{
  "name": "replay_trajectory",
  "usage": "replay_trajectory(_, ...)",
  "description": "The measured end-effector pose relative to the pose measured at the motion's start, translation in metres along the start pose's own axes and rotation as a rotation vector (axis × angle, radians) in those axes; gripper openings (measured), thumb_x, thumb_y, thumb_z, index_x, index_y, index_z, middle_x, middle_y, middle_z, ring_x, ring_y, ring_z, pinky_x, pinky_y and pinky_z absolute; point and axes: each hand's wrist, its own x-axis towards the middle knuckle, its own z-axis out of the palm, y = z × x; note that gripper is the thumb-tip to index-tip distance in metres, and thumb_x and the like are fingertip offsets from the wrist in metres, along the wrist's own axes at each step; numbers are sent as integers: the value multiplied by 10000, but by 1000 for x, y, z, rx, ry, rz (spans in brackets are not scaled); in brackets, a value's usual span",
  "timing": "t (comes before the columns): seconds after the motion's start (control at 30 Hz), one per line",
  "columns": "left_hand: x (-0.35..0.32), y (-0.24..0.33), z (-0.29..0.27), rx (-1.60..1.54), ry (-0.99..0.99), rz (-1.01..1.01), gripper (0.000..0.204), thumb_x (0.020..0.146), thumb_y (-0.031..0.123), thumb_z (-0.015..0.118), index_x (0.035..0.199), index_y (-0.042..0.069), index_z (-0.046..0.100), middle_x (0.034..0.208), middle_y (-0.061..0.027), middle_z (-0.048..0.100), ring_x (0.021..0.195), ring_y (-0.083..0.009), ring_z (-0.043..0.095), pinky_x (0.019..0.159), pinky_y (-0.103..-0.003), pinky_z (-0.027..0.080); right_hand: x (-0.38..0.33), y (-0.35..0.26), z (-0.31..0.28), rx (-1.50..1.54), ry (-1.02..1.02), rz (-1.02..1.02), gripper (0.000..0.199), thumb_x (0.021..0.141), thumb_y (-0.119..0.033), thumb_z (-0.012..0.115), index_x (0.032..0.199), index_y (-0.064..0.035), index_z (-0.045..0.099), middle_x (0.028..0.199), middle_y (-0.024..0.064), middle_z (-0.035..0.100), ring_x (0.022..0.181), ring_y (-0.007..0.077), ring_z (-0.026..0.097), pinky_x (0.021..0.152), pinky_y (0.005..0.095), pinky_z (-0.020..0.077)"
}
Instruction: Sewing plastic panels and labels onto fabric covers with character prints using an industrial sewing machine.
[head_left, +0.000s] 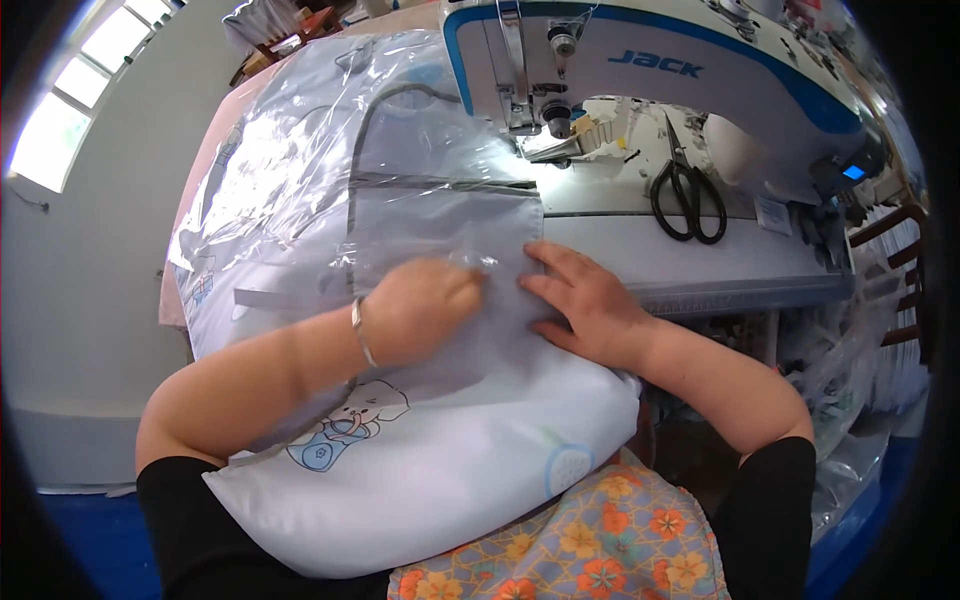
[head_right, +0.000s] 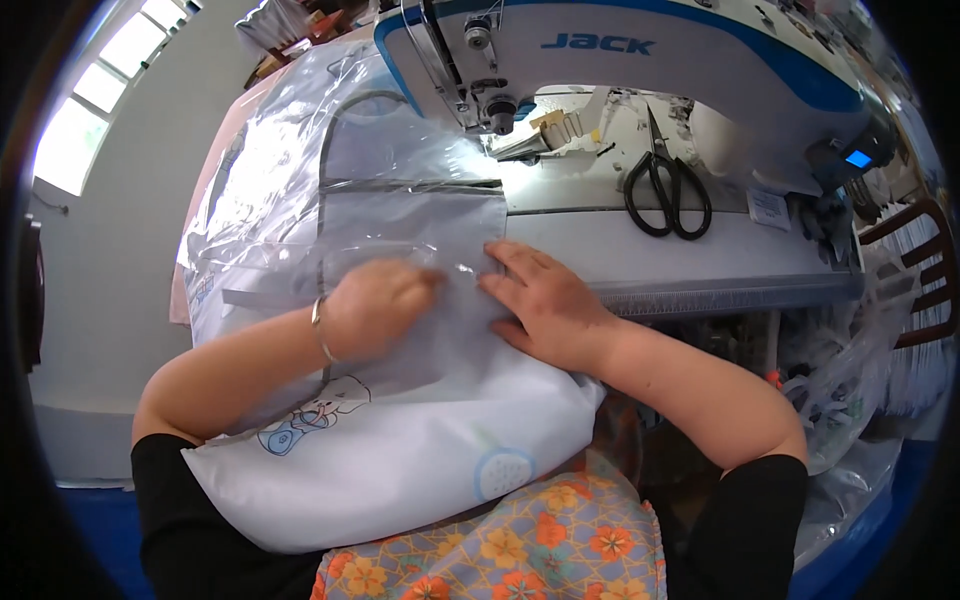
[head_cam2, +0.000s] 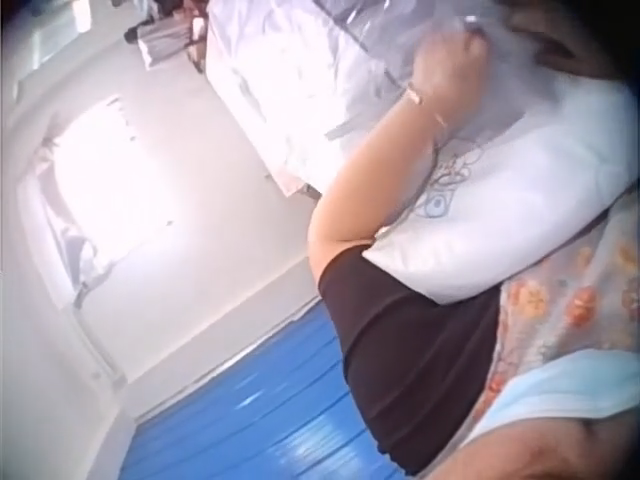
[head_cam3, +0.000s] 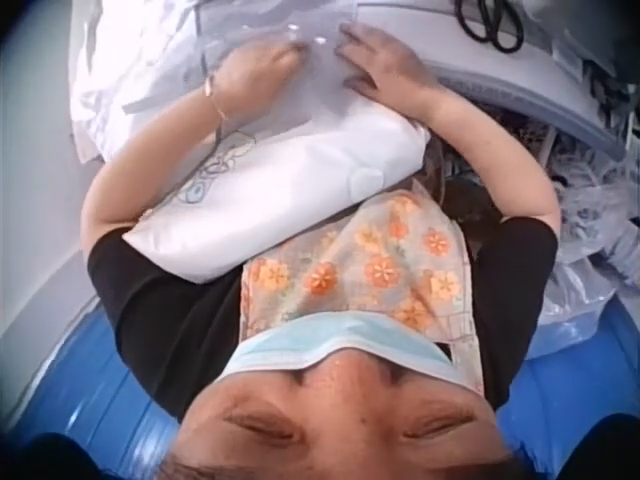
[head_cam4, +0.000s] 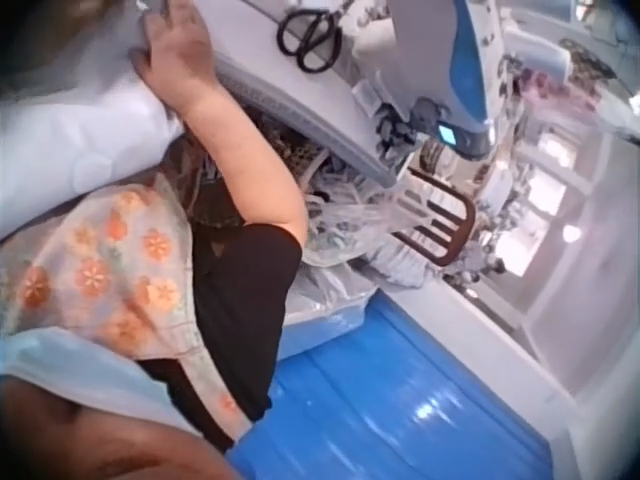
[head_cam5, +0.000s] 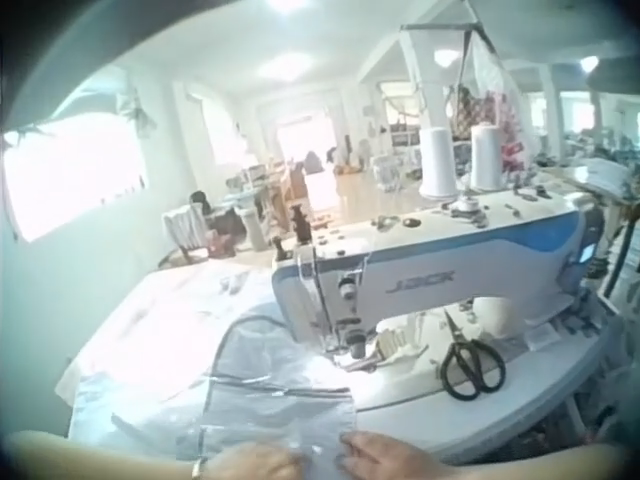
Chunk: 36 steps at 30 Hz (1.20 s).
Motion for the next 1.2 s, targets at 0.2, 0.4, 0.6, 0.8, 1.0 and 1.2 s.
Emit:
replay_trajectory(0.2,-18,13,1,256,235,-235,166,783,58,632,942,14,627,1396,-278,501,1326,-415,472,1115,-578,335,4,-1,2,6,68,-27,551,743,-133,805,1238,-59,574,1414,197,470,1257,385,531,1045,441,466)
replay_trajectory(0.4,33,0,0,-61,188,-40,50,840,40,620,876,6,621,1411,-273,489,1307,-435,475,1124,-573,325,20,3,-6,210,187,175,665,749,-62,793,1341,-75,490,1430,191,458,1064,361,651,867,400,568)
replay_trajectory(0.6,67,-10,15,-134,427,-215,70,848,40,627,896,-7,609,1285,-247,583,1200,-434,541,1065,-544,383,44,12,-6,156,514,4,583,780,4,731,1316,-56,508,1390,176,500,1022,315,667,836,385,576)
replay_trajectory(0.8,59,-32,33,-23,571,-192,72,846,30,616,909,-4,611,1240,-218,638,1128,-410,592,989,-487,445,25,6,-4,67,255,193,452,783,-35,721,1214,-24,585,1318,204,555,1160,368,599,950,407,531)
replay_trajectory(1.0,43,-66,19,-162,533,-185,77,832,-13,592,904,-15,617,1165,-183,686,999,-382,656,890,-437,517,35,2,12,-113,217,-11,341,822,-126,707,1127,3,622,1321,227,551,1242,398,548,1056,445,459)
replay_trajectory(1.2,65,-50,11,-337,502,-188,108,863,31,577,942,-1,642,1080,-171,690,938,-391,654,867,-410,516,39,-4,13,-100,205,11,324,839,-112,683,1128,13,608,1317,241,544,1243,423,540,1038,467,471)
